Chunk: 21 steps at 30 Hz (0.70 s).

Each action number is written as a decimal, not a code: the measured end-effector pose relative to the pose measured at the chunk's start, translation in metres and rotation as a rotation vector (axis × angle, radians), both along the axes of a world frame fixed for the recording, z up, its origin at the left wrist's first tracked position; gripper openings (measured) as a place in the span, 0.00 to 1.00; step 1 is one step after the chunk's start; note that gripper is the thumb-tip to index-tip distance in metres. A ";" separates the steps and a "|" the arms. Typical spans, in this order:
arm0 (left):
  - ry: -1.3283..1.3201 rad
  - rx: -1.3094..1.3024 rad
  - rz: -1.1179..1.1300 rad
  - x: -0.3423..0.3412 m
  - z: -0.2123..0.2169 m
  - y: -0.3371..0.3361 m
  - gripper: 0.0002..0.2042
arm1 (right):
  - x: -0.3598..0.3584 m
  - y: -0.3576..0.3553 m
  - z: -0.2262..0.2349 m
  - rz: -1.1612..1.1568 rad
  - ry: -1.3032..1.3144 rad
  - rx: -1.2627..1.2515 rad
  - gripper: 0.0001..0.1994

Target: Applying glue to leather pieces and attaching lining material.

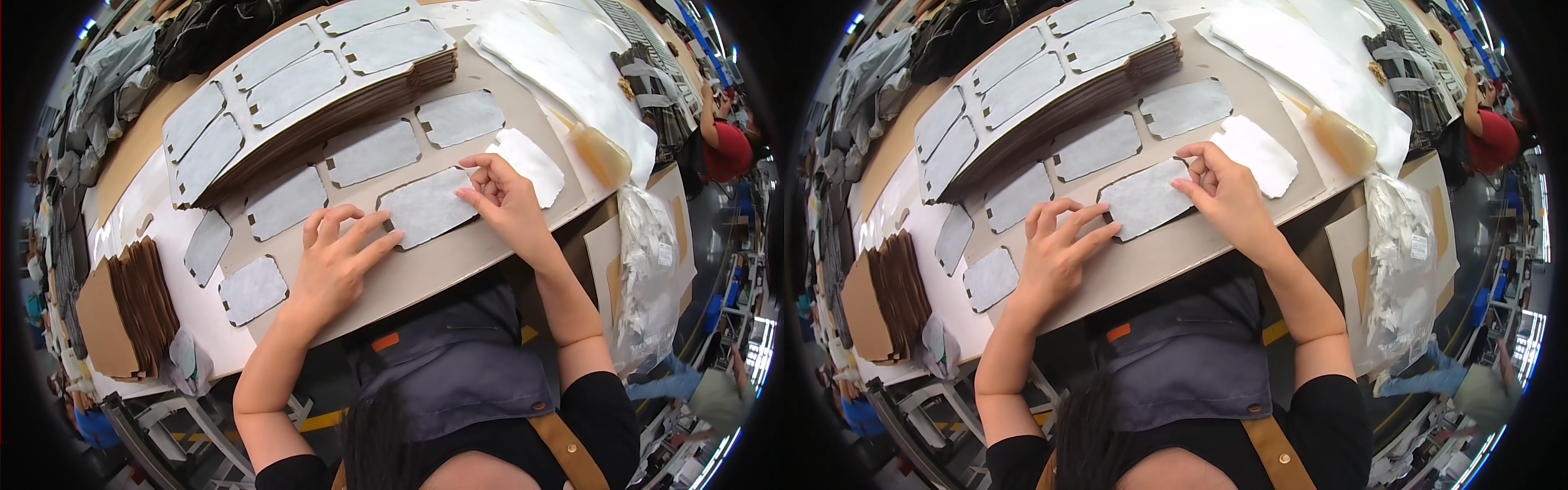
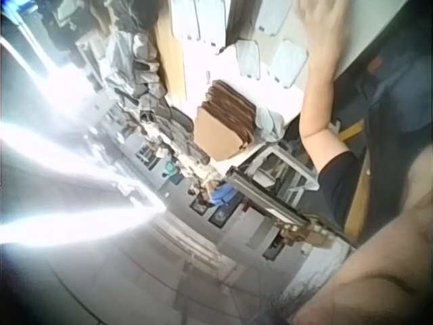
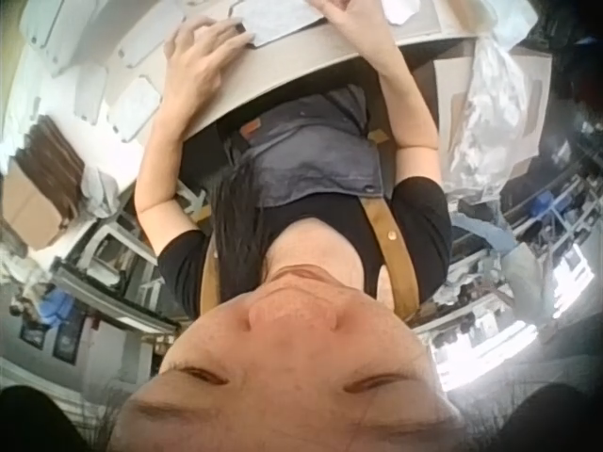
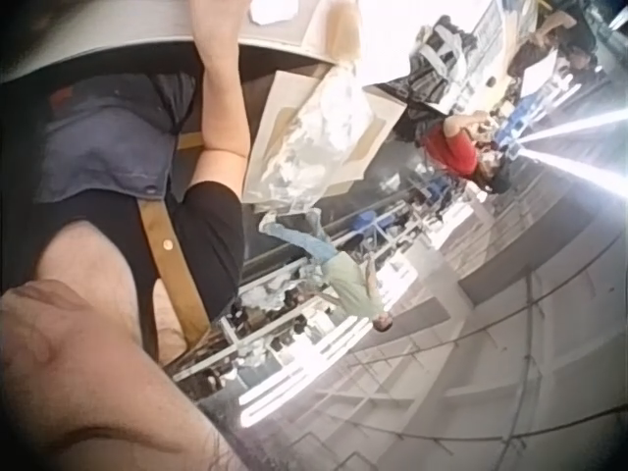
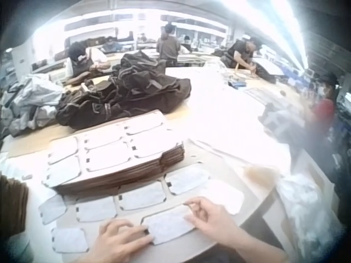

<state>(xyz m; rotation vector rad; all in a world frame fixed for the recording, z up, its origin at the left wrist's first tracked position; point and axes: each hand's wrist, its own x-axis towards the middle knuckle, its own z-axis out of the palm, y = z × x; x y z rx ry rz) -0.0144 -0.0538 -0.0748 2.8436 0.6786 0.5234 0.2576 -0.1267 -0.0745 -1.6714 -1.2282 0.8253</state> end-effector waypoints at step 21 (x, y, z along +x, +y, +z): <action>0.008 0.067 -0.005 0.003 0.001 -0.001 0.21 | -0.004 -0.004 0.003 0.044 -0.348 0.071 0.18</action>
